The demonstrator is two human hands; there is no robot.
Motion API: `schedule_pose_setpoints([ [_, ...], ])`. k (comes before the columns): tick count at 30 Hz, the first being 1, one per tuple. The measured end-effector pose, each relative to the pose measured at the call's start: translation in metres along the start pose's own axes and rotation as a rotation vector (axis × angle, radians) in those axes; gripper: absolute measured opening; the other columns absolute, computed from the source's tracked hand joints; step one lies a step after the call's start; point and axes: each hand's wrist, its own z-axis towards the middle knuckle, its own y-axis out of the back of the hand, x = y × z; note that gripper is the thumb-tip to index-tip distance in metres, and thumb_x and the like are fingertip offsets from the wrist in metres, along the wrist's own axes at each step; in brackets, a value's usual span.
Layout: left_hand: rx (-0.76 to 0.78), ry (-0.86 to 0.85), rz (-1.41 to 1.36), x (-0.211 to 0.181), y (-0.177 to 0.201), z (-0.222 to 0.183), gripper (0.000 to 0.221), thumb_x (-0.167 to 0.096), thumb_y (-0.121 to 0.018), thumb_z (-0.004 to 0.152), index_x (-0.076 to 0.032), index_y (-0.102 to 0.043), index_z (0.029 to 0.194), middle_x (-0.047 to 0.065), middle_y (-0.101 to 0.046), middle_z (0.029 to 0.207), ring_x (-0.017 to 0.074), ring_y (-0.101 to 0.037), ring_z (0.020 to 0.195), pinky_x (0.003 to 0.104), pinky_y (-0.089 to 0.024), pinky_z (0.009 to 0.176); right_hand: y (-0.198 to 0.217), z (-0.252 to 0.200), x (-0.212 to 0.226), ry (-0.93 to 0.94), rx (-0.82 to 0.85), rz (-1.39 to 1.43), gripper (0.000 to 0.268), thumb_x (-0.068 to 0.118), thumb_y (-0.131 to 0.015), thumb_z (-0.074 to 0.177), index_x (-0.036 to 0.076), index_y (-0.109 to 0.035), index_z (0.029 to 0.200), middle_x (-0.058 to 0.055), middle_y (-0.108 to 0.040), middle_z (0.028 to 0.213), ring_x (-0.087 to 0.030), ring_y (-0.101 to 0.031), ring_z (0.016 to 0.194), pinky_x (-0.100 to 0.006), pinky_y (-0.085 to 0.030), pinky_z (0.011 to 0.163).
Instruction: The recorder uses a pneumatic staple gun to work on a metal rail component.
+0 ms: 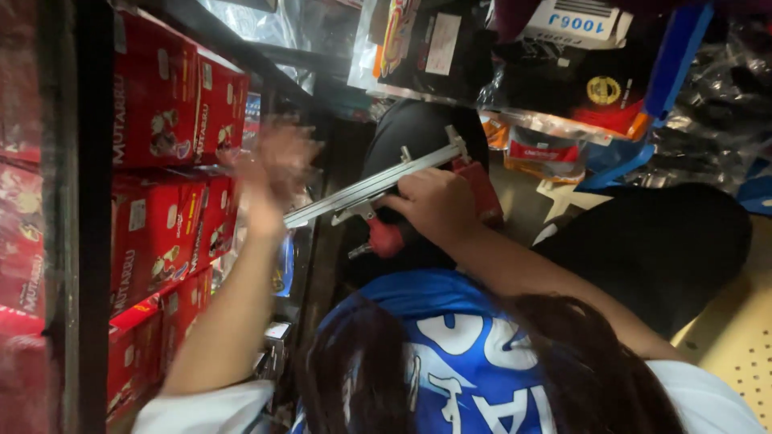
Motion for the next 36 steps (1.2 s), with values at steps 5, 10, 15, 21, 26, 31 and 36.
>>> schedule_pose_setpoints([
  [5, 0.076, 0.079, 0.071, 0.032, 0.011, 0.003, 0.086, -0.072, -0.022, 0.102, -0.003, -0.048, 0.147, 0.016, -0.059, 0.145, 0.0275, -0.059, 0.134, 0.041, -0.037, 0.119, 0.002, -0.003, -0.004, -0.023, 0.006, -0.009, 0.040, 0.036, -0.083, 0.080, 0.009, -0.056, 0.067, -0.011, -0.059, 0.070, -0.033, -0.064, 0.073, -0.048, -0.050, 0.065],
  [10, 0.064, 0.143, 0.312, 0.042, 0.049, -0.022, 0.077, -0.060, -0.025, 0.110, 0.001, -0.072, 0.109, 0.016, -0.074, 0.107, 0.0249, -0.068, 0.103, 0.038, -0.051, 0.097, 0.004, -0.003, -0.004, -0.151, -0.017, 0.069, 0.044, 0.038, -0.084, 0.079, 0.009, -0.055, 0.063, -0.010, -0.058, 0.067, -0.032, -0.063, 0.069, -0.047, -0.049, 0.063],
  [15, -0.041, -0.300, 0.680, 0.040, 0.032, -0.034, 0.051, -0.028, -0.047, 0.115, 0.002, -0.066, 0.079, 0.012, -0.068, 0.083, 0.0184, -0.064, 0.080, 0.033, -0.050, 0.078, 0.009, 0.000, 0.001, 0.025, -0.001, -0.020, 0.044, 0.035, -0.084, 0.082, 0.009, -0.053, 0.065, -0.011, -0.056, 0.067, -0.032, -0.063, 0.072, -0.046, -0.050, 0.064],
  [21, -0.130, -0.257, 0.531, 0.036, 0.006, -0.022, 0.049, -0.024, -0.043, 0.115, -0.001, -0.052, 0.072, 0.005, -0.054, 0.070, 0.0137, -0.052, 0.066, 0.030, -0.042, 0.063, 0.006, -0.006, -0.002, -0.035, -0.015, 0.017, 0.044, 0.036, -0.083, 0.082, 0.009, -0.052, 0.065, -0.010, -0.056, 0.068, -0.032, -0.063, 0.074, -0.046, -0.050, 0.065],
  [26, -0.114, -0.238, 0.451, 0.034, 0.001, -0.015, 0.047, -0.024, -0.042, 0.115, -0.001, -0.052, 0.075, 0.005, -0.054, 0.071, 0.0135, -0.052, 0.067, 0.030, -0.042, 0.065, 0.008, 0.000, -0.002, -0.082, -0.026, 0.023, 0.048, 0.037, -0.085, 0.080, 0.008, -0.051, 0.063, -0.011, -0.056, 0.066, -0.032, -0.062, 0.070, -0.047, -0.049, 0.063],
  [31, -0.090, -0.253, 0.472, 0.026, 0.003, -0.016, 0.049, -0.025, -0.042, 0.114, 0.000, -0.054, 0.074, 0.006, -0.055, 0.071, 0.0141, -0.053, 0.066, 0.030, -0.044, 0.065, 0.010, 0.001, 0.000, -0.056, -0.032, 0.014, 0.045, 0.034, -0.085, 0.081, 0.009, -0.052, 0.065, -0.011, -0.057, 0.068, -0.033, -0.063, 0.070, -0.046, -0.049, 0.062],
  [36, -0.124, -0.299, 0.460, 0.026, 0.015, -0.022, 0.053, -0.026, -0.042, 0.117, -0.001, -0.050, 0.071, 0.007, -0.056, 0.073, 0.0158, -0.054, 0.071, 0.031, -0.045, 0.071, 0.006, 0.001, -0.001, -0.155, -0.008, 0.046, 0.049, 0.035, -0.087, 0.078, 0.007, -0.051, 0.061, -0.012, -0.056, 0.065, -0.034, -0.061, 0.065, -0.048, -0.047, 0.059],
])
